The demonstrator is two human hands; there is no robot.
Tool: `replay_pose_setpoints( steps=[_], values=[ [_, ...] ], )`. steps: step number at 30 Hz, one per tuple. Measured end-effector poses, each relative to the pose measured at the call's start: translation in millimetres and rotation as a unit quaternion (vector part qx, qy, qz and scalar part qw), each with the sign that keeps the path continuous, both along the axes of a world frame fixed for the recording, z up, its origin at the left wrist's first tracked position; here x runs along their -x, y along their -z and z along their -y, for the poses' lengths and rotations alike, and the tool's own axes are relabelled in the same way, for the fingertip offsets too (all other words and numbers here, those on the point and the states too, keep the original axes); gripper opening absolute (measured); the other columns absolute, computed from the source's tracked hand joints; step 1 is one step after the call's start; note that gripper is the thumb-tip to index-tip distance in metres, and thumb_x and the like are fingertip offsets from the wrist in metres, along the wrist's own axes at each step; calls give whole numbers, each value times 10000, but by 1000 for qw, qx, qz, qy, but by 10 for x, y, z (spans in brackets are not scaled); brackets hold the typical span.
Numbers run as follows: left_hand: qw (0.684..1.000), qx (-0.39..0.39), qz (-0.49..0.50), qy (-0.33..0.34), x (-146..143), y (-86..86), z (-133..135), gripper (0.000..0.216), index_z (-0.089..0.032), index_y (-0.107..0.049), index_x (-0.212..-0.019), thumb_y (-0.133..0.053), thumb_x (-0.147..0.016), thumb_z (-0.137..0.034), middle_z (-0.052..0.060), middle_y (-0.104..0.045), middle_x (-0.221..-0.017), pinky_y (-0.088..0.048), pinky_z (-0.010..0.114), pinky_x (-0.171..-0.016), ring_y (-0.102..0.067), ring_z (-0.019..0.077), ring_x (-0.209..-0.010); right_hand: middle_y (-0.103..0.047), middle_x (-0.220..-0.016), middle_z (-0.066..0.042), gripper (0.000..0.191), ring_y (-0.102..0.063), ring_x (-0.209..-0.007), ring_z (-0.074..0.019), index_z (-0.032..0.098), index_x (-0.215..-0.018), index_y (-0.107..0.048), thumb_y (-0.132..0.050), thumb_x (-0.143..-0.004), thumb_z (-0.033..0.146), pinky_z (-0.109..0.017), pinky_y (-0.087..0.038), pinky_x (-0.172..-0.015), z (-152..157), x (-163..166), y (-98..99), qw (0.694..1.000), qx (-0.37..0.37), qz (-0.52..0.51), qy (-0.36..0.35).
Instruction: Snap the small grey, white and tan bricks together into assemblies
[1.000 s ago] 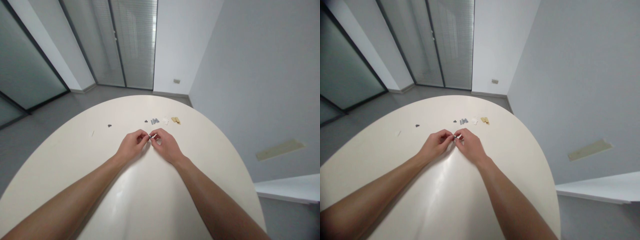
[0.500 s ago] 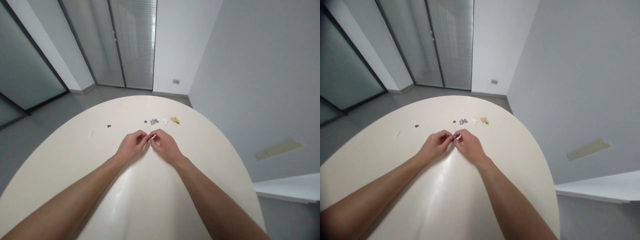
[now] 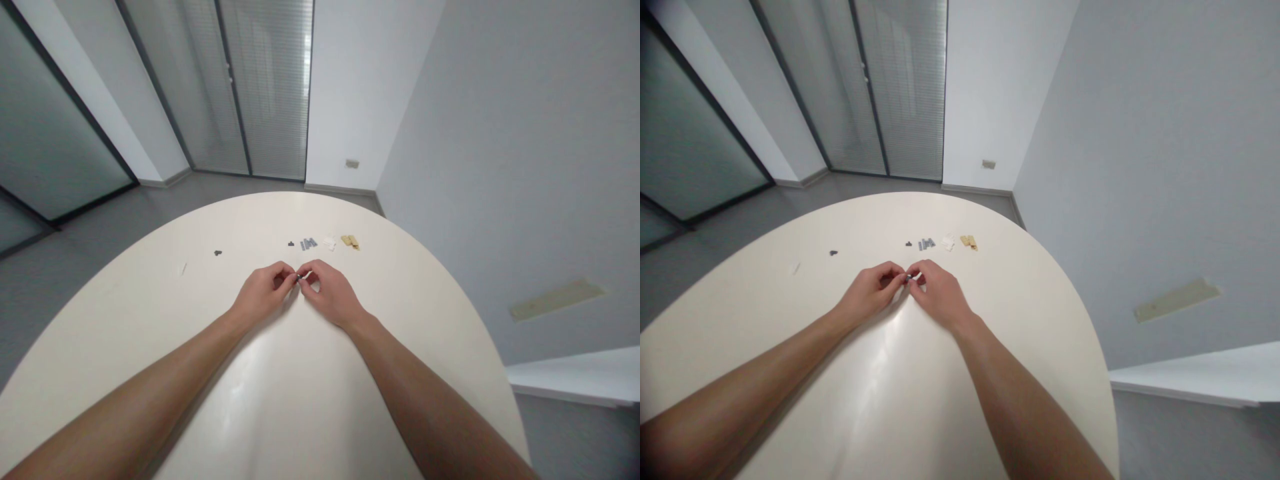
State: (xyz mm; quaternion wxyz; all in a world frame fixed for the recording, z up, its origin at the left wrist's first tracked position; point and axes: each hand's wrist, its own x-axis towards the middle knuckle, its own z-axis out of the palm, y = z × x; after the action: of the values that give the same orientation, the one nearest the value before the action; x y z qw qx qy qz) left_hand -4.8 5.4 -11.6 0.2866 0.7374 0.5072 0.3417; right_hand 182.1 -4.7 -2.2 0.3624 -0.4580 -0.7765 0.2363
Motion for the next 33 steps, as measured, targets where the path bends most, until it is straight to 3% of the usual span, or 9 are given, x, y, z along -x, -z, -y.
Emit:
replay_pose_setpoints(
  steps=[33],
  values=[
    [1000, 2, -9, 4, 10, -23, 8, 229, -223, -689, -926, -545, -938, -401, 17, -733, -830, -458, 307, -693, -650, 181, -743, -713, -993, -19, 115, -664, -835, -147, 225, -1029, -630, -588, -922, 230, -312, -486, -791, 6, 0, -9, 1000, 7, 1, -4]
  ],
)
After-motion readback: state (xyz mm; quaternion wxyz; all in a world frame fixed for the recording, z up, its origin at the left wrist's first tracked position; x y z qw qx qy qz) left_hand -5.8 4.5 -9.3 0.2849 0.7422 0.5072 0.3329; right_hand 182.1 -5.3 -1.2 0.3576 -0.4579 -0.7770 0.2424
